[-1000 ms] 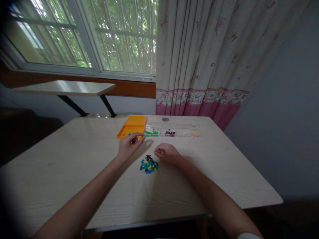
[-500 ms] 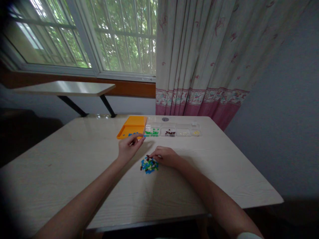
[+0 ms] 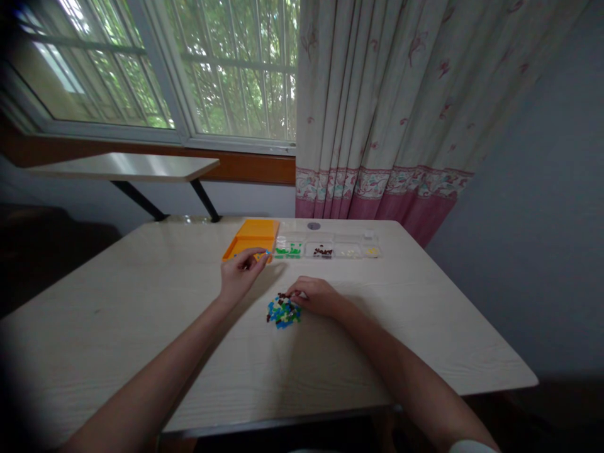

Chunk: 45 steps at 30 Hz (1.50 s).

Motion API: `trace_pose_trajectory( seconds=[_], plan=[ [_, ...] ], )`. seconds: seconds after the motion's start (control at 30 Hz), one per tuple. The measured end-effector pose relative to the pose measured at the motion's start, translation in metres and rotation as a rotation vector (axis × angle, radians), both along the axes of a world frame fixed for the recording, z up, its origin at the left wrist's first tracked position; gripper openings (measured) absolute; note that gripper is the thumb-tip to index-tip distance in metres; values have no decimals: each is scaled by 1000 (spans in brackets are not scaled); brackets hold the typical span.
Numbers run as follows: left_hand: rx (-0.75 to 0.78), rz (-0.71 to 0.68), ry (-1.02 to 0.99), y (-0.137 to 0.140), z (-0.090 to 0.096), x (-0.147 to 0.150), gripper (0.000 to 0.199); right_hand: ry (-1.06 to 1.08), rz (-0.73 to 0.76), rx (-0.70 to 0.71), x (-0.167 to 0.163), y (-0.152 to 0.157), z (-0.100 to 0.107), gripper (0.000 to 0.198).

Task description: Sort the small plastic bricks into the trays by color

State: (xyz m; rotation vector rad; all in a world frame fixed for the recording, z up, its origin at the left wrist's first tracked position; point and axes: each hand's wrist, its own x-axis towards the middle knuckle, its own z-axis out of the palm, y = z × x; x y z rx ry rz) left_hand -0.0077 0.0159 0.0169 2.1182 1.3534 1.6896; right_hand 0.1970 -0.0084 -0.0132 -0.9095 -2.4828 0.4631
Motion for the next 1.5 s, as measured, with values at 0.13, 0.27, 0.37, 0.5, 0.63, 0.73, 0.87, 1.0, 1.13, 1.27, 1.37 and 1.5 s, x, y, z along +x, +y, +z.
trace_pose_trajectory(
  seconds=[0.13, 0.27, 0.37, 0.5, 0.63, 0.73, 0.87, 1.0, 1.13, 1.27, 1.37, 1.5],
  plan=[
    [-126, 126, -78, 19, -8, -22, 26, 10, -4, -3, -1, 2, -1, 17],
    [-262, 264, -116, 34, -18, -43, 30, 13, -9, -8, -1, 3, -1, 16],
    [-299, 314, -86, 40, -23, -50, 30, 11, -23, -12, -1, 2, -1, 16],
    [-310, 340, -8, 43, -27, -52, 30, 19, -27, -1, -2, 2, 0, 15],
    [-309, 348, 35, 43, -28, -52, 31, 14, -30, -14, -2, 2, 2, 15],
    [-304, 353, 49, 43, -28, -53, 32, 22, -46, -35, -3, 2, 3, 15],
    [-325, 347, 74, 43, -28, -54, 33, 41, -93, -63, -3, 2, 4, 14],
    [-345, 366, 84, 44, -30, -54, 33, 51, -135, -75, -2, 3, 2, 14],
    [-378, 368, 115, 44, -30, -54, 36, 69, -150, -79, -2, 3, 1, 13],
    [-386, 293, 129, 41, -26, -47, 38, 86, -162, -78, -3, 3, 3, 12],
    [-387, 90, 133, 30, -22, -30, 33, 130, -190, -72, -4, 3, 2, 12],
    [-506, -327, 228, 5, -16, 3, 29, 222, -220, -22, -4, 3, 2, 13]
  ],
)
